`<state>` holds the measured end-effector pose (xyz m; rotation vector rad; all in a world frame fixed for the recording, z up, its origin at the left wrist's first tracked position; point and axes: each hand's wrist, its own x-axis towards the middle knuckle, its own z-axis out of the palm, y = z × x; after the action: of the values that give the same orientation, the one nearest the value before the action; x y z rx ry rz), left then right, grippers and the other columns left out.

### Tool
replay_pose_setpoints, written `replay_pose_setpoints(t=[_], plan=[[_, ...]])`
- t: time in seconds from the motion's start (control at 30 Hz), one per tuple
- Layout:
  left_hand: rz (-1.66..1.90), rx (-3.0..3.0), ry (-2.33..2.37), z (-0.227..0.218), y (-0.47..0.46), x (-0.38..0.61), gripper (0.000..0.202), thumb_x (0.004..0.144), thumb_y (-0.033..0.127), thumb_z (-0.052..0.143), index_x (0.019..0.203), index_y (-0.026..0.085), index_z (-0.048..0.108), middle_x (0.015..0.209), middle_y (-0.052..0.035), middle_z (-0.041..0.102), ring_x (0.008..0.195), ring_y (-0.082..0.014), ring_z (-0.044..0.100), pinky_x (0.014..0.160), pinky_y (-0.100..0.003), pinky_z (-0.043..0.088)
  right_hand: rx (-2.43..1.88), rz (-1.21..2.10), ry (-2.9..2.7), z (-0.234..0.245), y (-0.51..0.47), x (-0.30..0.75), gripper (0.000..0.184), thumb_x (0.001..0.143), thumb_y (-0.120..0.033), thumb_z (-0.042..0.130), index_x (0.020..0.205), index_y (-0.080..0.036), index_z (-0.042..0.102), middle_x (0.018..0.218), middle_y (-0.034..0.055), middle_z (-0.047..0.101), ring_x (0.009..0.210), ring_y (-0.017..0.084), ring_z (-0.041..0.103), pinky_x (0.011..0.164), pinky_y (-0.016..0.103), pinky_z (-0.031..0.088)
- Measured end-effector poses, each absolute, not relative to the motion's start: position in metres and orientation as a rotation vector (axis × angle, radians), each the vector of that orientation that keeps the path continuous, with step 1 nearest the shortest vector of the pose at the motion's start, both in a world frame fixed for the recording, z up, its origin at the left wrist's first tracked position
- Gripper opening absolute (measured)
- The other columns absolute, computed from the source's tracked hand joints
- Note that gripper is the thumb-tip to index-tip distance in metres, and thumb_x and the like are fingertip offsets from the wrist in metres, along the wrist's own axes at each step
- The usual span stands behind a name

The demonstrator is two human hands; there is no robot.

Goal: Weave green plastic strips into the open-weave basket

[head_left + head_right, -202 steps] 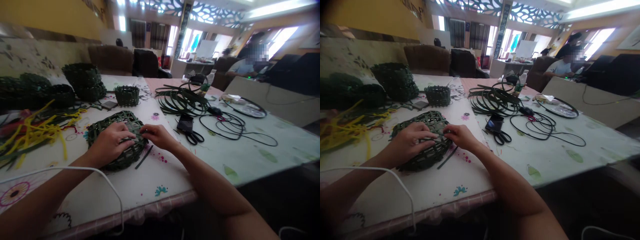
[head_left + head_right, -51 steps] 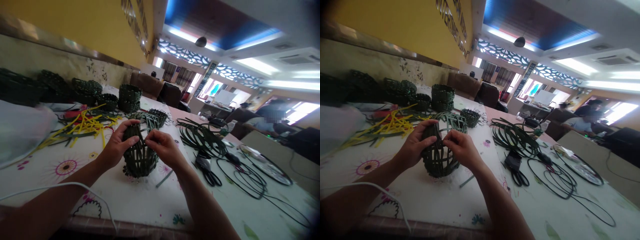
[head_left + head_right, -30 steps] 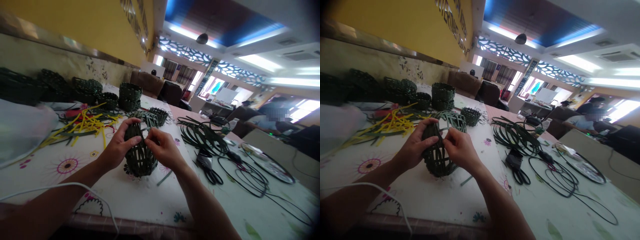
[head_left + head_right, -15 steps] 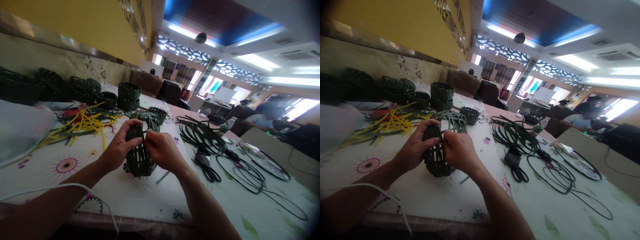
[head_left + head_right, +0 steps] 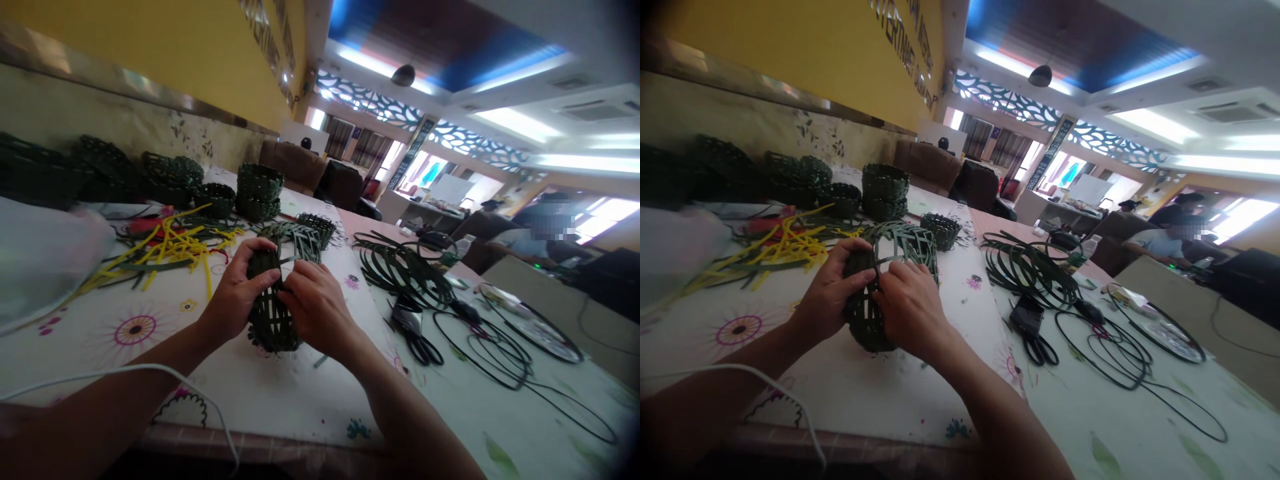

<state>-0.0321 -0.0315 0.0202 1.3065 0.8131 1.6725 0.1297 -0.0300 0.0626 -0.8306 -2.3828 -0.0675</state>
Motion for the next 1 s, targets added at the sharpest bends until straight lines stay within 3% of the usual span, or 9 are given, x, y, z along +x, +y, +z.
replay_pose_setpoints(t=[0.07,0.17,0.4,0.57,0.67,0.77,0.87,1.0], plan=[[1.68,1.322,0.822,0.02,-0.029,-0.034,0.037,0.08,0.027,0.072,0.113,0.026,0.055,0.098,0.0008,0.057,0.088,-0.0159,0.056,0.079,-0.027,0.048,-0.818,-0.003,-2.334,0.06,-0.031,0.129,0.022,0.094,-0.021,0.052,0.073,-0.018,0.057,0.08,0.0045,0.055,0.075,0.017,0.05,0.071,0.032,0.037],[1.649,1.303,0.78,0.021,-0.022,-0.04,0.042,0.08,0.027,0.071,0.118,0.027,0.052,0.096,0.0009,0.059,0.084,-0.0153,0.059,0.074,-0.026,0.05,-0.757,0.188,-2.205,0.062,-0.031,0.134,0.015,0.096,-0.02,0.052,0.091,-0.018,0.066,0.086,0.0047,0.059,0.077,0.016,0.056,0.071,0.03,0.042],[1.479,1.046,0.697,0.026,0.0,-0.064,0.056,0.07,0.02,0.072,0.117,0.029,0.044,0.086,0.0036,0.062,0.065,-0.0142,0.065,0.053,-0.023,0.054,-1.004,0.15,-1.758,0.04,0.019,0.179,0.03,0.093,-0.031,0.056,0.117,-0.019,0.068,0.096,0.0069,0.06,0.086,0.019,0.059,0.083,0.036,0.048],[1.43,0.912,0.636,0.012,0.023,-0.084,0.059,0.068,0.016,0.067,0.119,0.031,0.044,0.081,0.0038,0.062,0.062,-0.0123,0.063,0.049,-0.019,0.051,-1.273,0.9,-1.481,-0.007,0.054,0.195,0.067,0.087,-0.054,0.059,0.144,-0.022,0.049,0.124,0.0133,0.061,0.104,0.024,0.063,0.085,0.038,0.052],[1.427,0.903,0.691,0.001,0.033,-0.091,0.058,0.071,0.018,0.064,0.123,0.031,0.043,0.082,0.0022,0.065,0.06,-0.0119,0.061,0.049,-0.02,0.051,-1.25,1.187,-1.378,-0.021,0.052,0.188,0.073,0.083,-0.059,0.062,0.145,-0.022,0.048,0.122,0.012,0.066,0.108,0.024,0.064,0.087,0.037,0.053],[1.395,0.956,0.786,-0.007,0.039,-0.094,0.058,0.075,0.024,0.065,0.128,0.031,0.042,0.085,0.0018,0.065,0.06,-0.0121,0.06,0.051,-0.021,0.052,-1.176,1.135,-1.365,-0.024,0.044,0.182,0.074,0.074,-0.051,0.074,0.139,-0.022,0.054,0.121,0.0111,0.067,0.105,0.024,0.064,0.09,0.038,0.052],[1.379,1.099,0.902,-0.009,0.04,-0.093,0.056,0.081,0.036,0.067,0.13,0.031,0.041,0.094,0.0013,0.062,0.064,-0.0115,0.059,0.052,-0.021,0.052,-1.156,0.981,-1.373,-0.024,0.037,0.187,0.073,0.072,-0.047,0.075,0.137,-0.023,0.055,0.128,0.0112,0.063,0.099,0.023,0.064,0.089,0.039,0.053],[1.327,1.383,0.99,-0.005,0.036,-0.088,0.079,0.075,0.044,0.077,0.139,0.029,0.033,0.124,-0.0073,0.056,0.096,-0.0198,0.062,0.075,-0.03,0.058,-1.168,0.756,-1.422,-0.023,0.028,0.204,0.068,0.077,-0.043,0.071,0.139,-0.022,0.054,0.133,0.0122,0.059,0.095,0.02,0.06,0.087,0.04,0.054]])
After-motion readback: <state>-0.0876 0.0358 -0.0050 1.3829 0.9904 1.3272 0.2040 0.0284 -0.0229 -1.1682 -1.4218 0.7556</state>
